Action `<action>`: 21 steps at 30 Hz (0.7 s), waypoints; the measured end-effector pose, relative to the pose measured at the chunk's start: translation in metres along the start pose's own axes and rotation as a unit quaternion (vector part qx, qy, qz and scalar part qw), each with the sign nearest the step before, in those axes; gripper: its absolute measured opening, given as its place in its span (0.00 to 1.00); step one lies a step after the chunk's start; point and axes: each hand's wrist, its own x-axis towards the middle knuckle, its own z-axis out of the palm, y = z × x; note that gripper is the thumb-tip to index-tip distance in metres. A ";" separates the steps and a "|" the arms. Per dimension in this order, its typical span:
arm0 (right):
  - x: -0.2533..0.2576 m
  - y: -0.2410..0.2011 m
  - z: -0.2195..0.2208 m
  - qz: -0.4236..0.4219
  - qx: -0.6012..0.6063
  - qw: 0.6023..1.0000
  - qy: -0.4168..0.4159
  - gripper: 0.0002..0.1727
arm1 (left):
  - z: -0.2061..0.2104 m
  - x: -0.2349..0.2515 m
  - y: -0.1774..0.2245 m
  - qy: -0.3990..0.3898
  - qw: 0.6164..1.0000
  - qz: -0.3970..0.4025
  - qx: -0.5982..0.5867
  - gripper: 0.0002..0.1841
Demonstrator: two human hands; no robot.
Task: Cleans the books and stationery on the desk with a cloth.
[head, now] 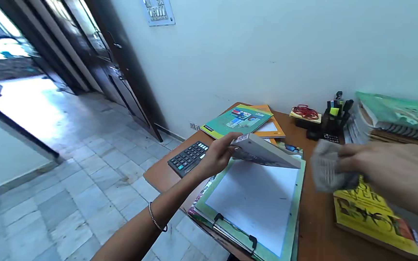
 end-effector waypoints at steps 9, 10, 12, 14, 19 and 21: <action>0.018 -0.022 -0.030 -0.128 0.058 0.917 0.373 0.27 | 0.000 0.002 -0.006 0.033 0.999 0.006 -0.041 0.12; 0.021 -0.025 -0.022 -0.135 0.063 0.929 0.339 0.27 | -0.002 0.002 -0.006 0.047 0.998 -0.021 -0.047 0.13; 0.020 -0.018 -0.002 -0.108 0.062 0.972 0.200 0.25 | -0.008 0.003 -0.005 0.093 0.983 -0.123 -0.098 0.15; 0.015 -0.003 0.011 -0.061 0.037 0.993 0.089 0.23 | -0.014 0.005 -0.011 0.154 0.940 -0.227 -0.202 0.16; 0.014 0.023 -0.011 -0.005 0.130 0.966 0.224 0.25 | -0.016 0.015 -0.015 0.239 0.777 -0.392 -0.431 0.15; 0.023 0.022 -0.027 0.002 0.171 0.928 0.331 0.23 | -0.008 0.015 -0.022 0.222 0.753 -0.387 -0.484 0.15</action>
